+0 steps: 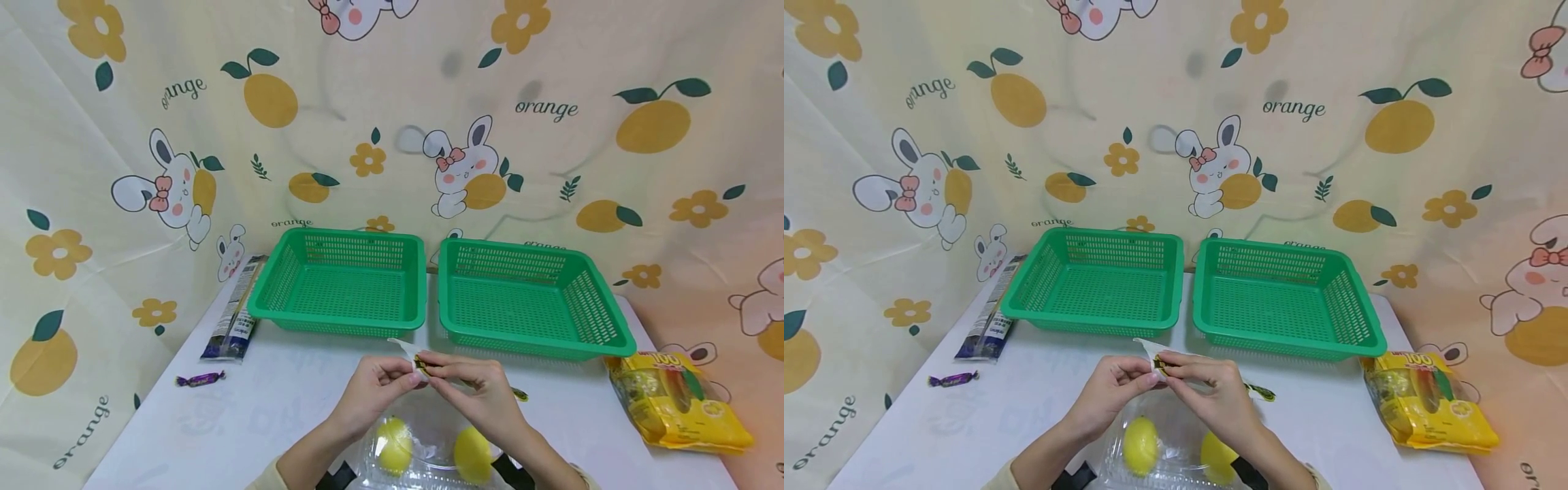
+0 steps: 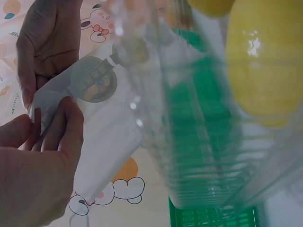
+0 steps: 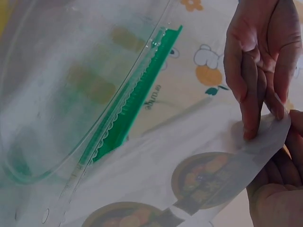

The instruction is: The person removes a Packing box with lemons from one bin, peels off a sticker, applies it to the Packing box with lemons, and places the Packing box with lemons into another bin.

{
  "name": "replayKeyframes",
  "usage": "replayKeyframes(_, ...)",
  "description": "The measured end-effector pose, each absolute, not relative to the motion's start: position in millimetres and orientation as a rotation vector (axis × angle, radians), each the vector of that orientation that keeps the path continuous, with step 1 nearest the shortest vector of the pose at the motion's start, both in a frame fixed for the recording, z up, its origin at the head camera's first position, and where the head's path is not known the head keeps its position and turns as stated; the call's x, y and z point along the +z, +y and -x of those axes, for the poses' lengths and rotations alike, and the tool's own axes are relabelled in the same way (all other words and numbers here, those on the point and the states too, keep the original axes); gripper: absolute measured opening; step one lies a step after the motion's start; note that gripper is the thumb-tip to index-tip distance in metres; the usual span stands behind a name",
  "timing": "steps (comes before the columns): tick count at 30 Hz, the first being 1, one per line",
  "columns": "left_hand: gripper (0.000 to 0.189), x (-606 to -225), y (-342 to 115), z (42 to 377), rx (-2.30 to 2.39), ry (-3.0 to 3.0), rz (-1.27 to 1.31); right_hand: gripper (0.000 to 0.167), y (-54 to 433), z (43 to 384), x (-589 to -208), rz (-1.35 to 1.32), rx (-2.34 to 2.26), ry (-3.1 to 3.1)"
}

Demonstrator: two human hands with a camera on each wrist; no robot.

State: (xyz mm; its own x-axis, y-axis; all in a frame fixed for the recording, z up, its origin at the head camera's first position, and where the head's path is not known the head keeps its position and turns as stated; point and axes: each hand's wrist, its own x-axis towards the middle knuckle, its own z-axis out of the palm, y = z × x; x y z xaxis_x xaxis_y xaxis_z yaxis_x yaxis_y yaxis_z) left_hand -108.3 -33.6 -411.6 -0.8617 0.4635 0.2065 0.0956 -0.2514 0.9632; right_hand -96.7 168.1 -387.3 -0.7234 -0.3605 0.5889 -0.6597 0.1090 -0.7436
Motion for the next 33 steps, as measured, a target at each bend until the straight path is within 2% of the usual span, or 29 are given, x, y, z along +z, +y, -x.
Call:
replayKeyframes(22, 0.022, -415.3, -36.0, 107.1, 2.245, 1.759, -0.731, 0.022, 171.8, 98.9, -389.5, -1.049, 1.835, -2.017)
replayKeyframes(27, 0.021, -415.5, -35.6, 106.1, 2.232, 1.763, -0.740, 0.020, 174.3, 99.3, -389.9, -0.987, 1.932, -2.017)
replayKeyframes(33, 0.020, -415.5, -36.2, 105.2, 2.222, 1.814, -0.753, 0.012, 178.5, 98.4, -388.1, -0.765, 1.985, -2.113)
